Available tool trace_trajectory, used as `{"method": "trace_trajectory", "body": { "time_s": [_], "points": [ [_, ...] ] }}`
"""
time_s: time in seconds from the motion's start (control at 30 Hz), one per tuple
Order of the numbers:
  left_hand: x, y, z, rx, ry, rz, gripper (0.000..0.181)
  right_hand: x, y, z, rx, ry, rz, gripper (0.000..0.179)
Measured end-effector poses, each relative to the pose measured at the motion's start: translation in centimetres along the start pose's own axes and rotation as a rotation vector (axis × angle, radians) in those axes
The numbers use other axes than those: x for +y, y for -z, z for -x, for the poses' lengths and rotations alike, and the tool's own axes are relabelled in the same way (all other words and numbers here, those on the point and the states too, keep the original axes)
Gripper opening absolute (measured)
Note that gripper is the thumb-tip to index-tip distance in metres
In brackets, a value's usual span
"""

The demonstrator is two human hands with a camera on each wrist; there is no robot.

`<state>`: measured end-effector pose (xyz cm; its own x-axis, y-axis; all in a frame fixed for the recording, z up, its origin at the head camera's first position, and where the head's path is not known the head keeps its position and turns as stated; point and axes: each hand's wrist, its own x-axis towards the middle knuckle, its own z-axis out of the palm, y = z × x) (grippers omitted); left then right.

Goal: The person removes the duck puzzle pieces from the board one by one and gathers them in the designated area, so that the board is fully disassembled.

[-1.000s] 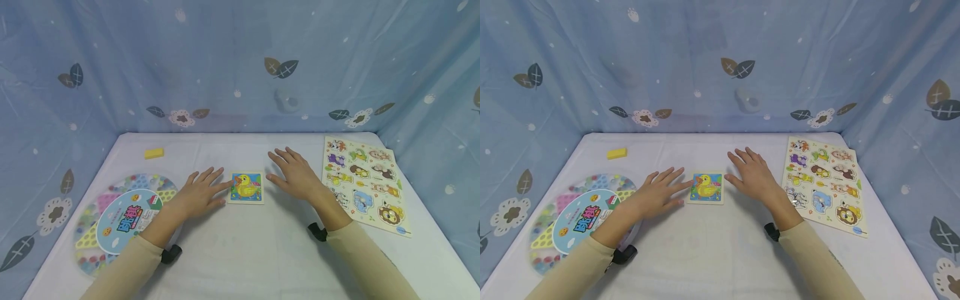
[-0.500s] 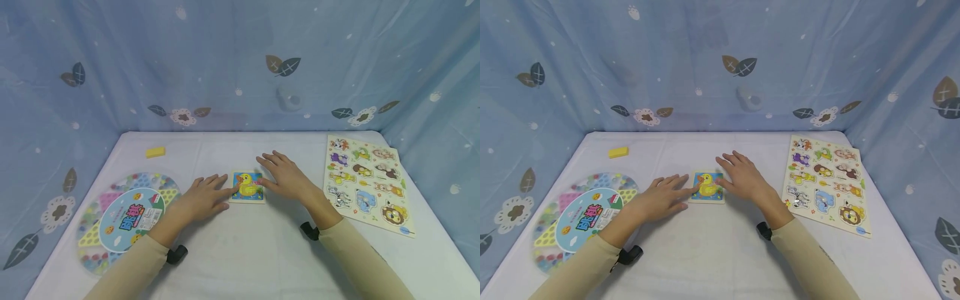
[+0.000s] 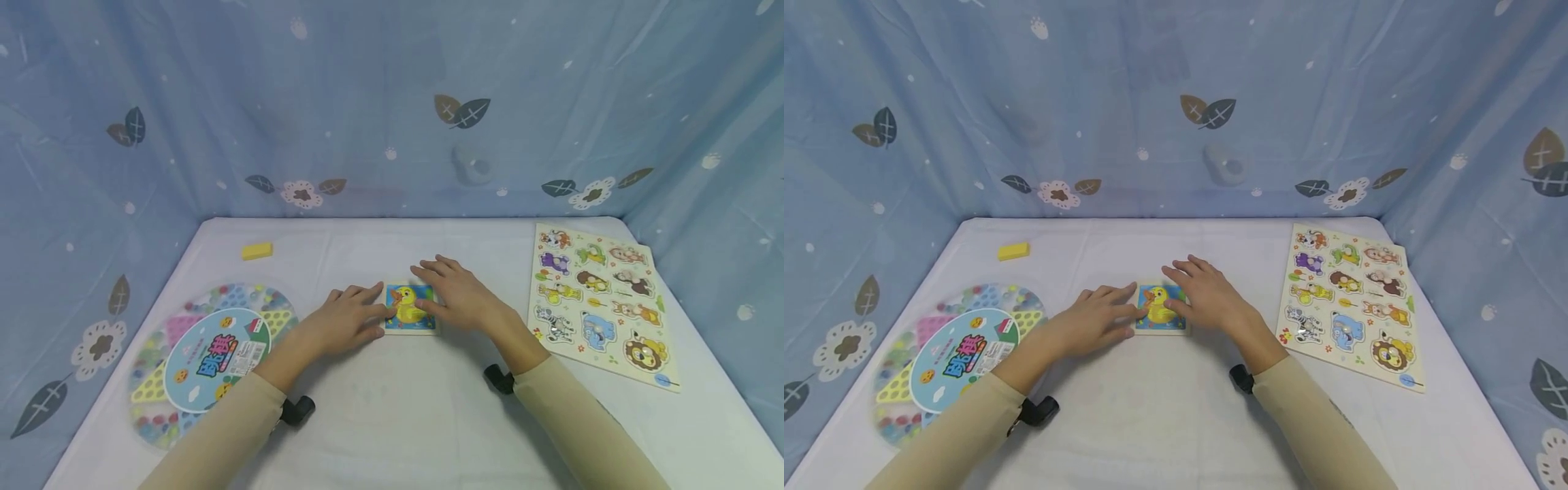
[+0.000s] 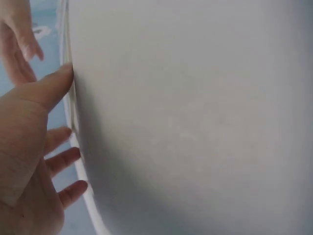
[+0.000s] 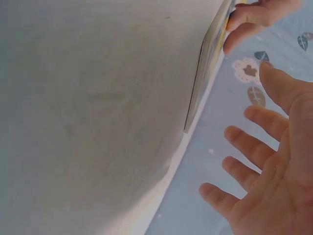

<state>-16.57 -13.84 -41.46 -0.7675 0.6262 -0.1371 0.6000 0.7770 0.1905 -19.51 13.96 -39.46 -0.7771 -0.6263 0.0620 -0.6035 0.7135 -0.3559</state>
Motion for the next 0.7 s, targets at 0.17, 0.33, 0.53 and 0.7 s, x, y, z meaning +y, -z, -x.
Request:
{"method": "trace_trajectory", "body": {
  "time_s": [0.17,0.33,0.53,0.7],
  "points": [
    [-0.7,0.1,-0.8,0.014,-0.005,0.048,0.041,0.4,-0.1,-0.9,-0.024,0.029,0.0,0.065],
    [-0.9,0.1,-1.1,0.022,-0.018,0.068,0.039,0.6,-0.2,-1.8,-0.068,0.031,-0.015,0.064],
    [-0.9,0.0,-1.1,0.019,-0.025,0.059,0.04,0.6,-0.1,-2.4,-0.12,0.016,-0.054,0.056],
    [-0.9,-0.1,-0.9,0.003,-0.026,0.067,0.041,0.7,-0.3,-2.8,-0.163,0.026,-0.072,0.046]
  ]
}}
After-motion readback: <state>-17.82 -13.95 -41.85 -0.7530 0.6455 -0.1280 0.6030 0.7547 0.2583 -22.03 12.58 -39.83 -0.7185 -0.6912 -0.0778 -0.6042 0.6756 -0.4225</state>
